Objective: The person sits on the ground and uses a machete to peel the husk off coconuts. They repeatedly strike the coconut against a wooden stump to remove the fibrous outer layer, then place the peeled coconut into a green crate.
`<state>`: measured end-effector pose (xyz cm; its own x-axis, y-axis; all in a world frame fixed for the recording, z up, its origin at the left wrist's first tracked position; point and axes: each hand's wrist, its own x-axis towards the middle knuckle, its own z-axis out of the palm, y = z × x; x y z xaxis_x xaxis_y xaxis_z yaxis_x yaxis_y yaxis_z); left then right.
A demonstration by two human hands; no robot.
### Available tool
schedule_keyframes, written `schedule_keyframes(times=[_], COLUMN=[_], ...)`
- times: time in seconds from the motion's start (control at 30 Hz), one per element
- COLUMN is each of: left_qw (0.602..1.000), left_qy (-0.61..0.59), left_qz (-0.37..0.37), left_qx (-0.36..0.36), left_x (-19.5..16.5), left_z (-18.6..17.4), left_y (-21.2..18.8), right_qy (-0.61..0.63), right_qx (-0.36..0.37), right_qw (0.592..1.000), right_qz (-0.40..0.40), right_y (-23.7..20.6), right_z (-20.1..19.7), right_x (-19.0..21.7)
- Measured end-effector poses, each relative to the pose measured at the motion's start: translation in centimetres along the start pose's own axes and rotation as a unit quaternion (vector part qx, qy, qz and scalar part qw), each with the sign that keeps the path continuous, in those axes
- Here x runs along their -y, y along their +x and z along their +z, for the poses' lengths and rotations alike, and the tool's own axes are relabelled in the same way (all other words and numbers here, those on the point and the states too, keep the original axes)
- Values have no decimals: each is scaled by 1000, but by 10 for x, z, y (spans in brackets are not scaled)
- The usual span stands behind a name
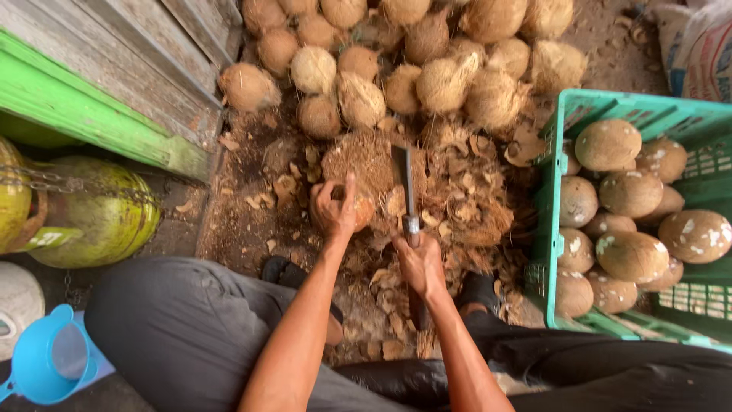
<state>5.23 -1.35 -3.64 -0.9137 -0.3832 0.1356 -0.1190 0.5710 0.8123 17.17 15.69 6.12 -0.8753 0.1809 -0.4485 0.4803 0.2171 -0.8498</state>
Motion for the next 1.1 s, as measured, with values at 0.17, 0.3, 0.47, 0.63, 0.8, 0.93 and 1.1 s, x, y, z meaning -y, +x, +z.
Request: schedule_keyframes(times=[0.17,0.3,0.47,0.63,0.8,0.93,1.1], left_qw=[982,955,982,983,964,971,965], left_qy=[-92,-75,-102,-70,-171,-136,-120], left_qz=[-161,-284,-147,-162,-192,-183,-216], left_qx=[38,50,-58,-56,-71,-74,-93], left_x=[-1,-3,-1,2,-8,-16,-21], left_z=[-12,-11,-3,-3,-11,-14,-7], left_y=[7,3,-8,-12,-13,-13,-13], right_qy=[-4,-41,-81,-19,-130,-150,-54], right_qx=[8,27,25,-35,69,82,-3], right_qw=[1000,999,996,998,986,984,998], right_qz=[-5,-22,10,-45,77,40,-38], right_y=[-3,-2,-4,-4,17,19,-1], right_z=[7,27,32,37,36,24,32], right_x=[4,-8,-9,-18,-46,-47,-16])
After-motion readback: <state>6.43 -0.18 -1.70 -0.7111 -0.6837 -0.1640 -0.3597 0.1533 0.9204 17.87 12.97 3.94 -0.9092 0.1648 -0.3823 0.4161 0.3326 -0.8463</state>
